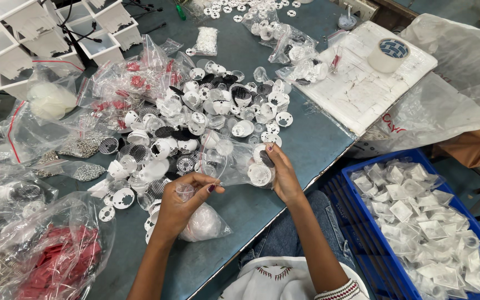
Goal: The person picks small white plastic lamp components one at a time from a pile on the workbench and places them into a small clear plastic bag. They open and close the bag, add more parts, and set filled bags aside on the table.
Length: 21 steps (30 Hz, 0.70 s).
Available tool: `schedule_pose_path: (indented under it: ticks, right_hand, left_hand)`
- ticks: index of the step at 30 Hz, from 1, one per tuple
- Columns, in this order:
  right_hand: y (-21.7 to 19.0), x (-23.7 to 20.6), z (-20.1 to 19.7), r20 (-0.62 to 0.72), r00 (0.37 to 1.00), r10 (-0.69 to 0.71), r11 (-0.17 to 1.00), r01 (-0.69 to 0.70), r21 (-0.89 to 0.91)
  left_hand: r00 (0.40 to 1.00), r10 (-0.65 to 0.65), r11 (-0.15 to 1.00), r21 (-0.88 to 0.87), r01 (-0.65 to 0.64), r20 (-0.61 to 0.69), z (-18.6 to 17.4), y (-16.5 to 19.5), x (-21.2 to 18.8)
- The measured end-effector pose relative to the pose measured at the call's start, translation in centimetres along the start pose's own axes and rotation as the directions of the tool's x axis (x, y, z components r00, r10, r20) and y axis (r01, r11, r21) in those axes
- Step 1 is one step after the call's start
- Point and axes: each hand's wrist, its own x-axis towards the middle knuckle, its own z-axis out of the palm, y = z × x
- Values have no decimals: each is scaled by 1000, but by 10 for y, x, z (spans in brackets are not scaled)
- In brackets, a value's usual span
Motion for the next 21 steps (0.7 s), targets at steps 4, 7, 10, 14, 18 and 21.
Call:
schedule_pose_path:
  ticks: [4,7,10,14,18,21]
  right_hand:
    - [0,-1,2,-14,1000,1,1000,-2,-20]
    - [0,-2,2,-3,1000,9,1000,-9,-17]
    - [0,-2,2,11,1000,10,1000,-10,-20]
    - [0,-2,2,6,1000,1,1000,-1,-31]
    - [0,-2,3,14,1000,-3,1000,4,-29]
    - [0,-1,3,-12,1000,8,999,-9,-32]
  left_hand:
    - [1000,3,1000,-4,-3,-16,-2,-3,-1]
    - [999,-11,1000,-3,11,-33,-2,-4,-2]
    - [999,-10,1000,17,11,-40,-3,-5,-2]
    - [999,-20,1000,-14,19,-44,-3,-4,-1]
    - [998,-2,1000,-26,0,-57,-2,-1,1]
    - [996,7,999,-31,-10,-91,0,0,2]
